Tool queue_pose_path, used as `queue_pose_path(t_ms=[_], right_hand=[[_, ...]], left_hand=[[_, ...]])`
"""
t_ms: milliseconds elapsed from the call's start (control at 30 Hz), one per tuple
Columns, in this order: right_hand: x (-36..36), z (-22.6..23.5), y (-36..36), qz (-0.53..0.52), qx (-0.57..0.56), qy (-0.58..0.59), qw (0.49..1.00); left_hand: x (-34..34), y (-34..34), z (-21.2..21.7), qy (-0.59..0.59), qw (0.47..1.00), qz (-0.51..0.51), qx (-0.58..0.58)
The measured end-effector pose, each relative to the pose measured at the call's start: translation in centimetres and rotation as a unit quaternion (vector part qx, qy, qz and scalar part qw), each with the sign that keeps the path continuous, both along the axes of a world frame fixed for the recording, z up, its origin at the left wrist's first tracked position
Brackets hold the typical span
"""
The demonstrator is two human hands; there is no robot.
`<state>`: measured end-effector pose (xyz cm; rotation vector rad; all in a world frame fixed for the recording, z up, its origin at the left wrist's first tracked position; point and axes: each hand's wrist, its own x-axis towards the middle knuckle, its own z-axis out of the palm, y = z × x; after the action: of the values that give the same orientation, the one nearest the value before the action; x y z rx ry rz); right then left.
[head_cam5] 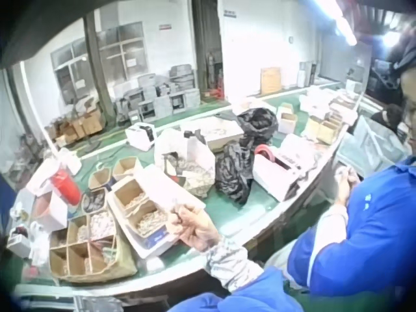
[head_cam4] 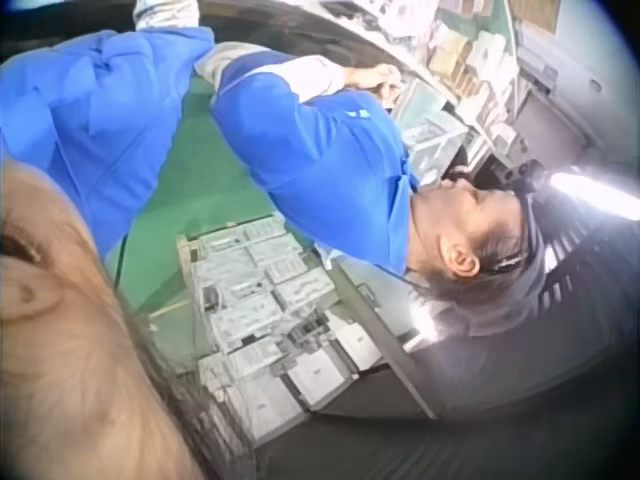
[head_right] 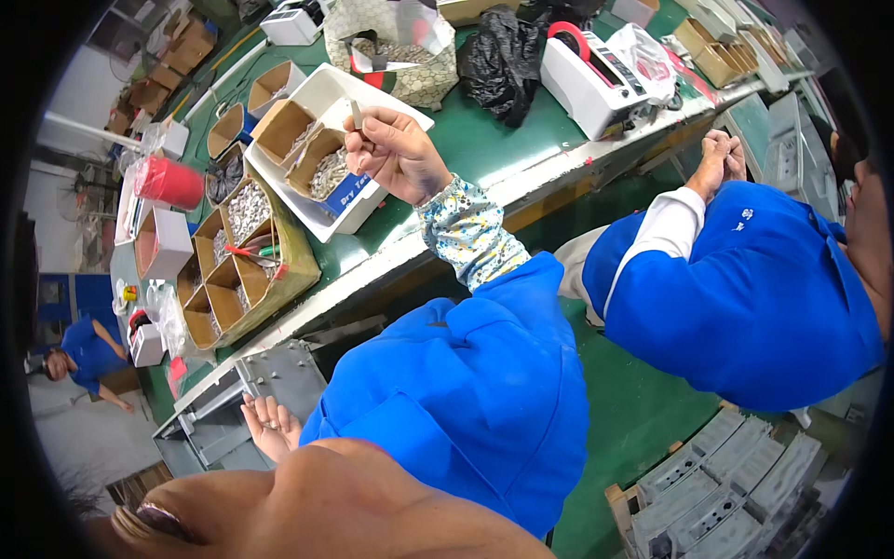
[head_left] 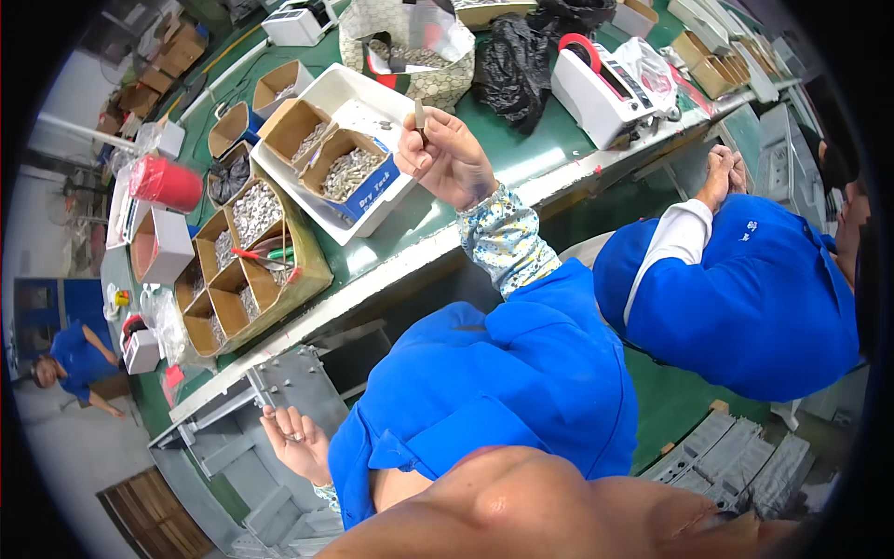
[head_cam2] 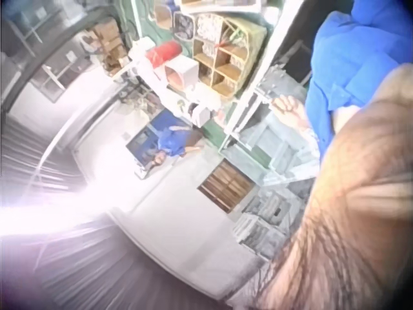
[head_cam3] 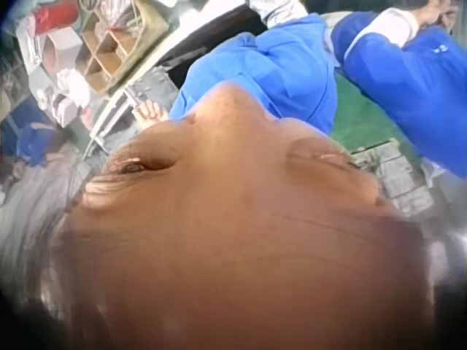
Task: The person assembles a metal enclosure by placing and tightening small screws by hand.
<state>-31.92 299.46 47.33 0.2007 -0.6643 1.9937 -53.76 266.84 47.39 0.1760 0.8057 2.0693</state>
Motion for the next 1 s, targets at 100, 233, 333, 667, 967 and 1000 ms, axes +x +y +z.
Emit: queue_pose_path(t_ms=[100, 233, 333, 667, 967, 1000], right_hand=[[1.6, 0.6, -1.0, -0.019, -0.004, -0.011, 1.000], [3.2, 0.8, -1.9, -0.095, 0.021, -0.015, 0.995], [3.5, 0.6, -2.2, -0.105, 0.067, -0.023, 0.992], [0.7, -2.0, -3.0, -0.113, -0.035, -0.190, 0.975], [-2.0, -5.0, -2.4, -0.132, -0.082, -0.246, 0.957], [-2.4, -5.1, -2.5, -0.129, -0.083, -0.262, 0.953]], left_hand=[[0.4, 0.2, 0.3, -0.066, 0.995, 0.034, -0.070], [0.4, -0.1, -0.4, -0.071, 0.997, -0.014, -0.033], [0.6, -0.2, -0.3, -0.057, 0.998, -0.036, -0.014], [2.1, -1.4, -0.3, -0.010, 1.000, -0.006, -0.011], [2.5, -3.3, -0.2, -0.397, 0.885, 0.178, 0.169], [2.8, -3.3, 0.2, -0.397, 0.884, 0.181, 0.168]])
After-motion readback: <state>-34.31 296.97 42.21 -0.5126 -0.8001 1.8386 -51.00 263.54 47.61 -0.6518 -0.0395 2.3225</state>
